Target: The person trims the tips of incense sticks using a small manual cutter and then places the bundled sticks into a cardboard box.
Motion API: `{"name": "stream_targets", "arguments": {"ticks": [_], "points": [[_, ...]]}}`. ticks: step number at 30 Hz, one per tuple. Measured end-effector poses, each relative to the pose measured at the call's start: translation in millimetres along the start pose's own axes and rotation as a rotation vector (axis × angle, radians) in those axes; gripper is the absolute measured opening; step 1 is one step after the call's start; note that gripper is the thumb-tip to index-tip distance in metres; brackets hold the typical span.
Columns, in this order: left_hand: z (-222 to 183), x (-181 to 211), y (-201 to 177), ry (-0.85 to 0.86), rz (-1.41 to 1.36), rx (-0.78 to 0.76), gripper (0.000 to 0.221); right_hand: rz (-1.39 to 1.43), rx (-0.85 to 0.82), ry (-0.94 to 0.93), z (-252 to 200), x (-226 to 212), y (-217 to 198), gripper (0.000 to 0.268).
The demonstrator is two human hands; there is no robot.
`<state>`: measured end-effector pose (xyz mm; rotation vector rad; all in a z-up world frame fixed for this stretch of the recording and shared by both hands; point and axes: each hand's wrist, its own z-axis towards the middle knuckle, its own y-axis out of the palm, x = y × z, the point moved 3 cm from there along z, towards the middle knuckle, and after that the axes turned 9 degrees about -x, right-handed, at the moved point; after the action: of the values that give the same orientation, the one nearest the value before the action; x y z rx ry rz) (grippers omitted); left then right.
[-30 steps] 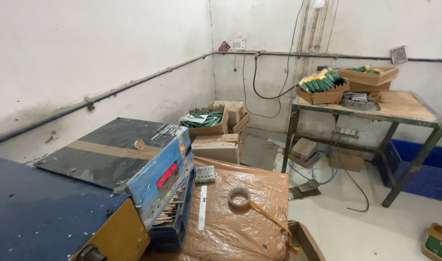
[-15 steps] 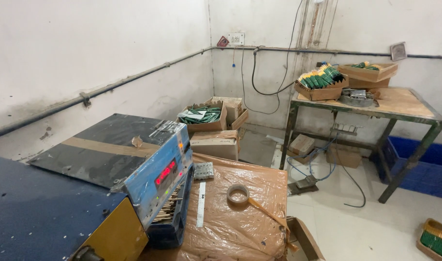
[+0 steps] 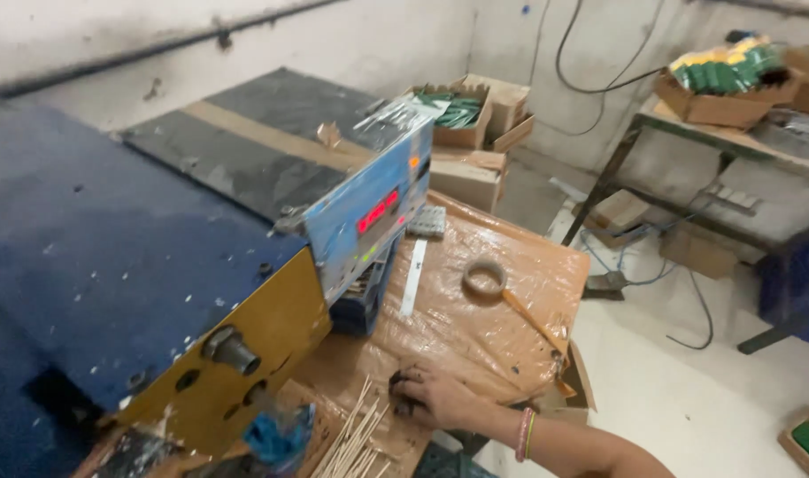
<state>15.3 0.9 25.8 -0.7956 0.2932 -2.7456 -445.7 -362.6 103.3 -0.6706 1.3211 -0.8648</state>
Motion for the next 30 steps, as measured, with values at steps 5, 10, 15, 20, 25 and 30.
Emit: {"name": "stream_targets", "arguments": {"ticks": [5, 10, 15, 20, 25, 30], "points": [[-67, -5, -81, -0.081, 0.167, -0.023, 0.087, -0.003, -0.06, 0.02, -2, 6, 5, 0.043], [-117, 19, -145, -0.165, 0.329, -0.009, 0.088, -0.002, -0.104, 0.026, -3, 11, 5, 0.045], [-170, 115, -282, -0.355, 0.721, -0.015, 0.09, -0.058, -0.001, 0.06, -12, 40, 29, 0.041], [-113, 146, -269, -0.606, 0.545, 0.08, 0.094, -0.113, -0.049, 0.001, -2, 9, 15, 0.044], [-90, 188, -256, -0.474, 0.824, -0.101, 0.086, -0.104, -0.036, 0.015, -6, 13, 16, 0.039], [-53, 300, -205, -0.283, 0.496, -0.071, 0.071, 0.305, 0.03, 0.173, 6, 13, 10, 0.033]]}}
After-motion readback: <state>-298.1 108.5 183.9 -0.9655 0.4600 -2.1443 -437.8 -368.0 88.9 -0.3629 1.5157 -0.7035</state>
